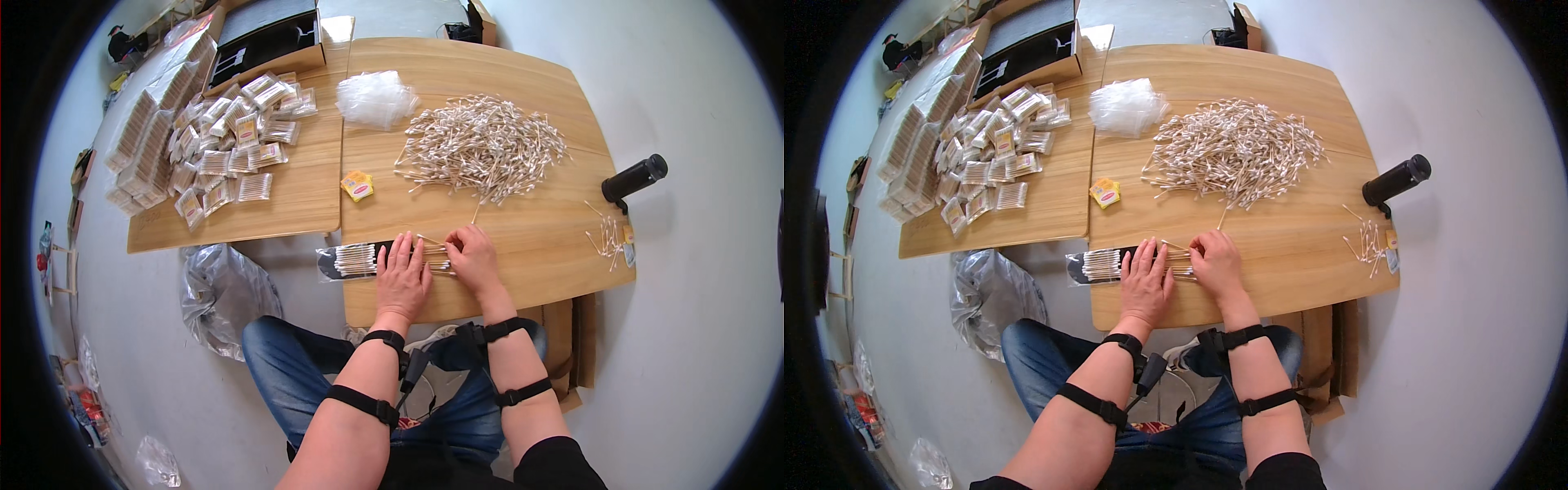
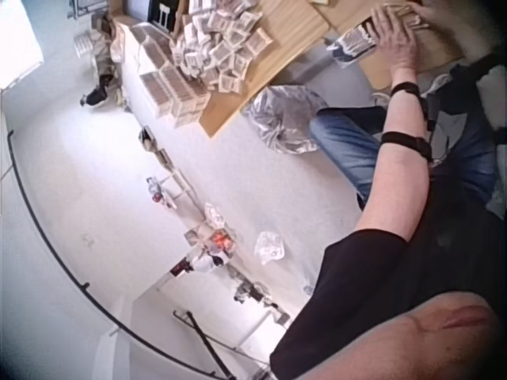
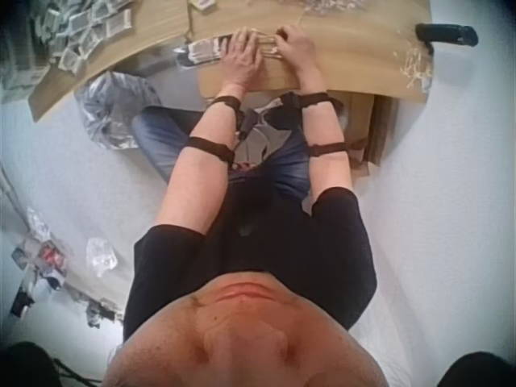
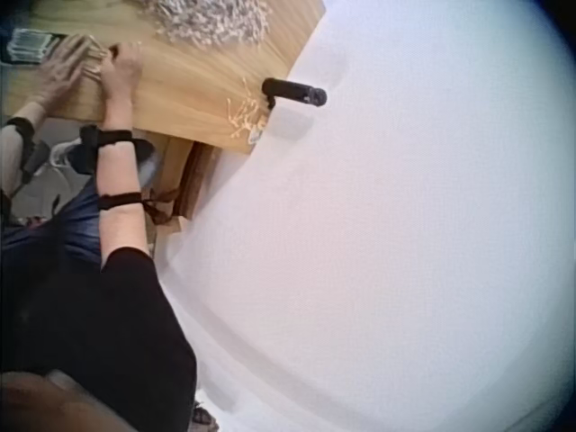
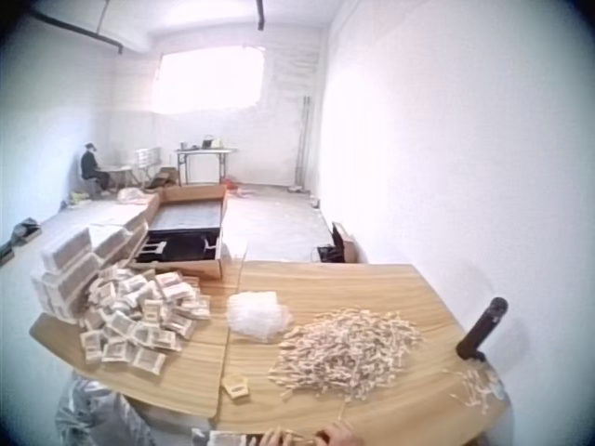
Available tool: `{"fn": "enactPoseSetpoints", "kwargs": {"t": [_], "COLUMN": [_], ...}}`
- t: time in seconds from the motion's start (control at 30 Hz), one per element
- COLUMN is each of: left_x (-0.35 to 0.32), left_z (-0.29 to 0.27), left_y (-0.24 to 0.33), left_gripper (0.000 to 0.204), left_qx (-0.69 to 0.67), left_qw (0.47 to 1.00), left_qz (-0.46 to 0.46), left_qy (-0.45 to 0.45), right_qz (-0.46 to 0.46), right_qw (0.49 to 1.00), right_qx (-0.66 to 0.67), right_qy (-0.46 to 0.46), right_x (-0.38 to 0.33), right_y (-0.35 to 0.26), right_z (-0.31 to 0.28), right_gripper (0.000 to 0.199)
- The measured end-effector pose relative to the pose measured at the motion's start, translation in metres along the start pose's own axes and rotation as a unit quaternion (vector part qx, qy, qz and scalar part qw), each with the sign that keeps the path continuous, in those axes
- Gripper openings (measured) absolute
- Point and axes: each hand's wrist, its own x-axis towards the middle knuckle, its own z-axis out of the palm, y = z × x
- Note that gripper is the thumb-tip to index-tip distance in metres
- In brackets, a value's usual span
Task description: Packing cotton swabs into small plastic bags.
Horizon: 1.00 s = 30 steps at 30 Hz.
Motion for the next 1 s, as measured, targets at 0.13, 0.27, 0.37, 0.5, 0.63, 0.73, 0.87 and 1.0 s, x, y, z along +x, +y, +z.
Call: {"fn": "enactPoseSetpoints", "kwargs": {"t": [0.13, 0.27, 0.37, 0.5, 0.63, 0.73, 0.87, 1.0], "left_x": [0.001, 0.0, 0.001, 0.0, 0.001, -0.002, 0.012, 0.002], "left_z": [0.001, -0.001, -0.003, -0.002, -0.002, -0.006, -0.009, -0.009], "left_y": [0.001, -0.001, 0.0, 0.001, 0.0, -0.002, 0.004, 0.002], "left_gripper": [0.054, 0.062, 0.065, 0.066, 0.066, 0.064, 0.061, 0.053], "left_qx": [0.012, -0.003, -0.008, -0.011, 0.0, 0.006, 0.006, 0.007], "left_qw": [1.0, 1.0, 1.0, 1.0, 1.0, 1.0, 1.0, 1.0], "left_qz": [0.002, -0.012, -0.007, -0.011, -0.005, -0.005, 0.014, 0.007], "left_qy": [-0.004, -0.003, -0.006, -0.011, -0.013, -0.025, -0.022, -0.026], "right_qz": [-0.013, -0.01, 0.041, 0.047, 0.0, 0.053, 0.078, 0.108], "right_qw": [1.0, 0.999, 0.996, 0.997, 0.999, 0.997, 0.988, 0.973], "right_qx": [-0.008, 0.034, 0.073, 0.027, -0.011, 0.058, -0.041, -0.154], "right_qy": [0.013, 0.009, 0.034, 0.062, 0.03, -0.016, 0.126, 0.137], "right_x": [0.001, 0.0, 0.0, 0.0, -0.001, -0.005, 0.018, 0.021], "right_y": [0.005, 0.005, 0.007, 0.005, 0.005, 0.007, 0.023, 0.023], "right_z": [0.001, -0.001, 0.002, 0.008, 0.005, 0.003, -0.009, -0.006], "right_gripper": [0.005, 0.004, 0.004, 0.004, 0.004, 0.007, 0.014, 0.017]}}
